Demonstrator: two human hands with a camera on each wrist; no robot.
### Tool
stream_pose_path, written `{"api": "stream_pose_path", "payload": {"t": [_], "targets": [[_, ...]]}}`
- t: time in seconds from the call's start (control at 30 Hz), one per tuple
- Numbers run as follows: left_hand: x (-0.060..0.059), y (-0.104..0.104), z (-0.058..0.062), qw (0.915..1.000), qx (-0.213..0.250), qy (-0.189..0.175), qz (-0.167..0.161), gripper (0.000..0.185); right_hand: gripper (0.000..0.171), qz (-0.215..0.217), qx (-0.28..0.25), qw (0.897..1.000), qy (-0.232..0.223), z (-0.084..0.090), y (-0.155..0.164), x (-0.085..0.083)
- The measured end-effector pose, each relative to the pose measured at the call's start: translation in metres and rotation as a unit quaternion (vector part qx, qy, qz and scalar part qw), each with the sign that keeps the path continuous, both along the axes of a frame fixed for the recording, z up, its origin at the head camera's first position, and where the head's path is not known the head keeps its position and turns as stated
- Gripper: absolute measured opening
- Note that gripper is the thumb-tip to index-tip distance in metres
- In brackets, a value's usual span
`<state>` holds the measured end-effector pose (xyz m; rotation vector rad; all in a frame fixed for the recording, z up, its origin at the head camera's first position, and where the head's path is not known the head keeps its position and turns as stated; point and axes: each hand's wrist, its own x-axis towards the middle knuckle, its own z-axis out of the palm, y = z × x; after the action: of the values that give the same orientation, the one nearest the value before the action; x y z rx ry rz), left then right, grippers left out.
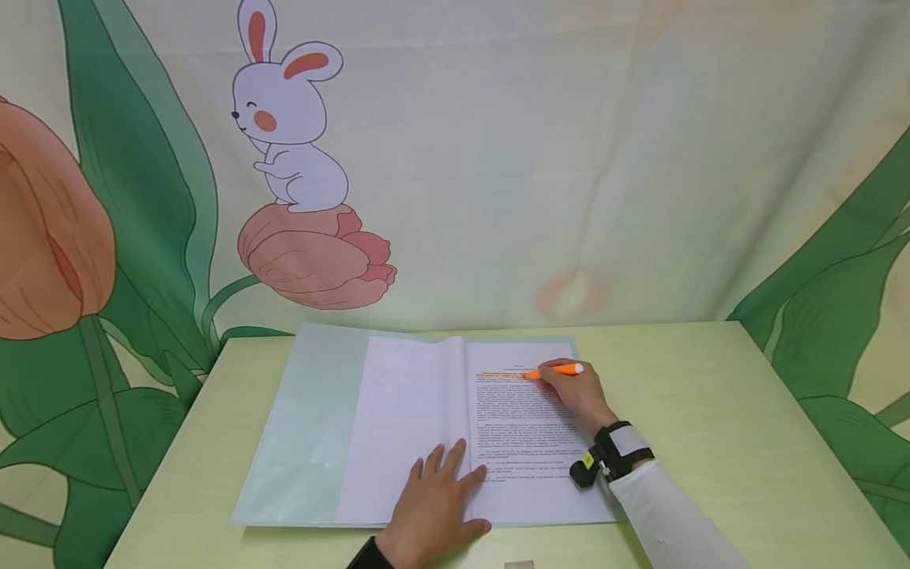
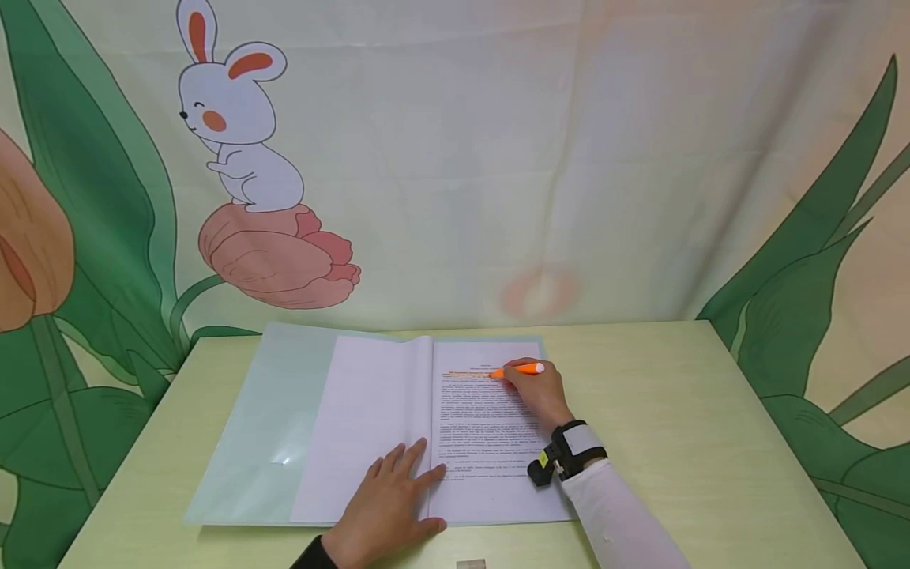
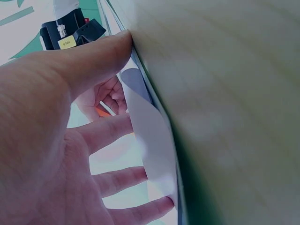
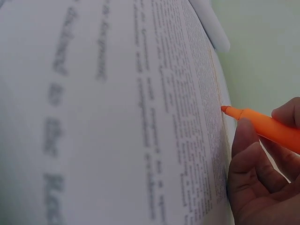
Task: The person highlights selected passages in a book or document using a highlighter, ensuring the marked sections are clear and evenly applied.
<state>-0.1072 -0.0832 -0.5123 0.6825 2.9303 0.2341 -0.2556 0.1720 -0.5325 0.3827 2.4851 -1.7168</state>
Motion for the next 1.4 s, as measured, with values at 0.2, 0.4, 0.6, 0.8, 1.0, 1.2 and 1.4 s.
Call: {"api": "stream_pose_path", "payload": {"t": [0.2, 0.4, 0.6, 0.8, 1.0, 1.2, 1.4], "targets": [[0.000, 0.000, -0.001, 1.0000, 0.002, 0.002, 0.000, 0.068, 0.029, 0.000, 0.001, 1.000, -0.005, -0.001, 0.004, 0.001], [0.001, 0.000, 0.001, 1.0000, 0.004, 0.000, -0.001, 0.069, 0.029, 0.002, 0.001, 1.000, -0.001, -0.002, 0.008, 0.001], [0.002, -0.001, 0.001, 1.0000, 0.007, 0.003, -0.002, 0.068, 0.029, 0.002, -0.004, 1.000, -0.001, -0.001, 0.012, 0.001], [0.001, 0.000, 0.001, 1.0000, 0.007, -0.001, -0.001, 0.069, 0.029, -0.008, -0.012, 1.000, -0.002, -0.002, 0.014, 0.000], [0.001, -0.001, 0.001, 1.0000, 0.005, -0.001, -0.001, 0.069, 0.030, -0.014, -0.006, 1.000, -0.007, -0.002, 0.016, 0.000], [0.002, -0.001, 0.000, 1.0000, 0.005, 0.004, -0.003, 0.069, 0.032, -0.013, 0.005, 1.000, 0.000, 0.000, 0.018, 0.002], [0.002, -0.001, 0.000, 0.9999, 0.007, 0.007, -0.002, 0.068, 0.033, -0.014, 0.011, 1.000, -0.004, 0.001, 0.021, 0.004]]}}
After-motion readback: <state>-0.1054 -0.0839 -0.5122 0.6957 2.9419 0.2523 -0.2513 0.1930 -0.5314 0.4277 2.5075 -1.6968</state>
